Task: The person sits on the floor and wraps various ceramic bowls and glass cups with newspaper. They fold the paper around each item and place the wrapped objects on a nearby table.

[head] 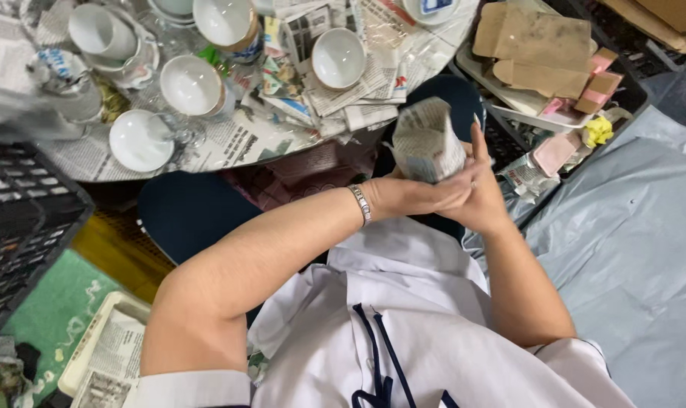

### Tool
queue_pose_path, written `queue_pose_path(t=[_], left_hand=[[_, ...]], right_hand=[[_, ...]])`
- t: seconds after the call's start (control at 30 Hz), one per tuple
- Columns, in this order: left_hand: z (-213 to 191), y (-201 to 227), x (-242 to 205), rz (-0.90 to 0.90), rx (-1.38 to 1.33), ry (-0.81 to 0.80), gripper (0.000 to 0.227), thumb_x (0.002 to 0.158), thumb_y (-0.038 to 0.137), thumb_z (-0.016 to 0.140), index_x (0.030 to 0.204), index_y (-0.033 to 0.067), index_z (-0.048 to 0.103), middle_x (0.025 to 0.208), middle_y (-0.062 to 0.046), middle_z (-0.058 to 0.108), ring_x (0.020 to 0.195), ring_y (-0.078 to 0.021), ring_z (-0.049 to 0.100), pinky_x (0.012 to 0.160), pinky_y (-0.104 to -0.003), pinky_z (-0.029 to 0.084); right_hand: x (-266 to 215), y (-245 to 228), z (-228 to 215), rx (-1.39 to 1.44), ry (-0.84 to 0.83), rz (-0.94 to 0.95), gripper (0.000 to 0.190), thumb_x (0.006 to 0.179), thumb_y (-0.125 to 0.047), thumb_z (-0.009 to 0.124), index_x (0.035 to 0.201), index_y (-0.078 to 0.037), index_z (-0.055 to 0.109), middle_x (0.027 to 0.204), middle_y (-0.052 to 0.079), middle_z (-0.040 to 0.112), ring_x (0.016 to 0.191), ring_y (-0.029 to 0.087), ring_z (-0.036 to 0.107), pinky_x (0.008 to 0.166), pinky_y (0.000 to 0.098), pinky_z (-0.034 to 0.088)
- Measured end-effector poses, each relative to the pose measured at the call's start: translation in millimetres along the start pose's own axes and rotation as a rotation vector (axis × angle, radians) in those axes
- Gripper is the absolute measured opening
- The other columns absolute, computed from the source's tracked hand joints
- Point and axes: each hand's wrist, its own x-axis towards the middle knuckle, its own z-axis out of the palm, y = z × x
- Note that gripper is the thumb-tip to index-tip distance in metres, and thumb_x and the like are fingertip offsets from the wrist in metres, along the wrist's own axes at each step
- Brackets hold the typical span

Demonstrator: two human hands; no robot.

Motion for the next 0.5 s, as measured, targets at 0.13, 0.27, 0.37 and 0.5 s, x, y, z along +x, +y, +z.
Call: queue_pose_path(t=[0.13, 0.27, 0.37, 0.5], left_hand=[[9, 19, 25, 0.236, 0.194, 0.002, 0.081, 0.080, 0.036, 0.080, 0.149, 0.0066, 0.050, 0.150, -0.003, 0.045, 0.131, -0.0318, 0.060, 0.121, -0.056, 0.028], [-16, 44, 21, -0.163, 0.040, 0.069, 0.070, 0.101, 0.046, 0.052, 0.159, 0.0133, 0.031, 0.164, -0.006, 0.027, 0.147, -0.0285, 0.033, 0.125, -0.061, 0.015], [-59, 59, -9, -0.508, -0.156, 0.083, 0.061, 0.121, 0.056, 0.023, 0.168, 0.0169, 0.014, 0.177, -0.011, 0.010, 0.161, -0.0254, 0.007, 0.131, -0.063, 0.000], [-74, 64, -35, -0.978, -0.893, 0.116, 0.088, 0.108, 0.054, 0.058, 0.173, 0.0199, 0.008, 0.176, -0.011, -0.001, 0.163, -0.0313, 0.000, 0.130, -0.061, -0.003]], right_hand=[[-14, 52, 17, -0.152, 0.197, 0.042, 0.102, 0.090, -0.021, 0.079, 0.171, -0.004, 0.018, 0.143, 0.017, 0.062, 0.128, 0.031, 0.064, 0.114, 0.0412, 0.049], [-13, 73, 24, 0.818, 0.335, 0.564, 0.084, 0.093, -0.029, 0.076, 0.159, 0.007, 0.037, 0.135, 0.019, 0.063, 0.116, 0.029, 0.066, 0.100, 0.0396, 0.053], [-25, 62, 30, 0.670, 0.263, 0.219, 0.075, 0.091, -0.023, 0.082, 0.149, 0.001, 0.042, 0.141, 0.015, 0.055, 0.123, 0.029, 0.060, 0.105, 0.0390, 0.051], [-22, 48, 30, 0.170, 0.204, -0.173, 0.087, 0.069, -0.014, 0.088, 0.143, -0.004, 0.043, 0.142, 0.012, 0.052, 0.129, 0.026, 0.053, 0.110, 0.0394, 0.045]])
